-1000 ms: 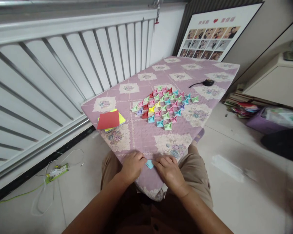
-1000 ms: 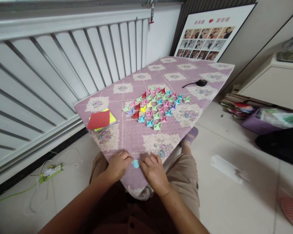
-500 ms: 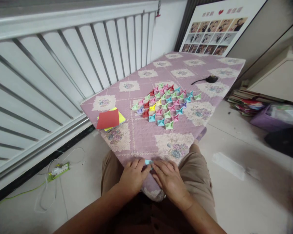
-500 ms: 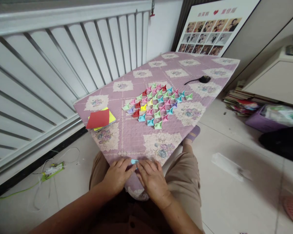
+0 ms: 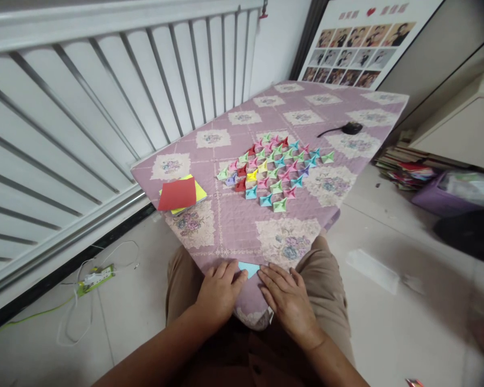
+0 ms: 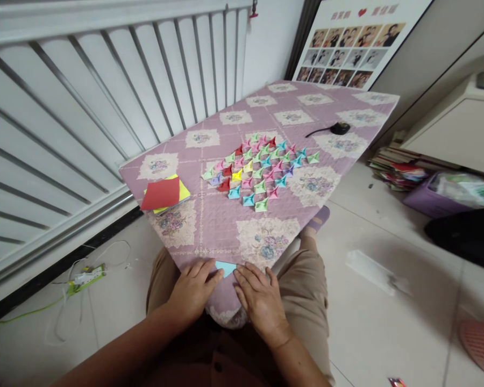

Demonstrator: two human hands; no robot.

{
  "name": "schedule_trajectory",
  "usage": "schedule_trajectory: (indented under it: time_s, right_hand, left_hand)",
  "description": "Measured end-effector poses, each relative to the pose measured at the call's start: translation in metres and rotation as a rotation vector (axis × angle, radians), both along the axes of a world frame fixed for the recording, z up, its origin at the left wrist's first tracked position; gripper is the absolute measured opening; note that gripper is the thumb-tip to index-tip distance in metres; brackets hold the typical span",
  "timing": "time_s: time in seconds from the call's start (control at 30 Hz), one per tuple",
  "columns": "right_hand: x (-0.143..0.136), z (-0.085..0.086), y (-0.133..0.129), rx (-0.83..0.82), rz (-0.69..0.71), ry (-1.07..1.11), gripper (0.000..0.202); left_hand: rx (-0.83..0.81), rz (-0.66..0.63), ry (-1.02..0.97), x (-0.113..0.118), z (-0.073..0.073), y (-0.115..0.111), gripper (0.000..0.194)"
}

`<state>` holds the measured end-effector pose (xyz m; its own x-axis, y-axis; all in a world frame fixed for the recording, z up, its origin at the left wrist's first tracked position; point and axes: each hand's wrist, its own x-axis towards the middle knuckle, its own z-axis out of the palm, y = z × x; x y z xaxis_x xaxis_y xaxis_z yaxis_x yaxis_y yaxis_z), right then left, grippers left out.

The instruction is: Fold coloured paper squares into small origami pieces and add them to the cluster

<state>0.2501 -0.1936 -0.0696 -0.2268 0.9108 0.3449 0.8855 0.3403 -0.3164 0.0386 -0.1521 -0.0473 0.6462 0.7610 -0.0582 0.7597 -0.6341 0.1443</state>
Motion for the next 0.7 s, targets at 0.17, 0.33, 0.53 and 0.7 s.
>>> schedule_trajectory:
  time_s: [0.17, 0.33, 0.53, 0.7]
  right_hand:
    - [-0.002, 0.009, 0.011, -0.038, -0.087, 0.040, 0.025]
    - [-0.020, 0.016, 0.034, -0.111, -0.138, -0.001, 0.024]
    - [-0.032, 0.025, 0.040, -0.214, -0.142, -0.060, 0.011]
    - [-0.030, 0.025, 0.037, -0.212, -0.143, 0.077, 0.005]
  left_hand:
    - [-0.012, 0.031, 0.001, 0.001, 0.001, -0.001, 0.043]
    - [-0.014, 0.033, -0.045, 0.000, -0.003, -0.002, 0.045]
    - [-0.100, 0.152, -0.250, -0.005, -0.010, -0.006, 0.045]
    - [-0.194, 0.289, -0.567, -0.002, -0.013, -0.010, 0.054]
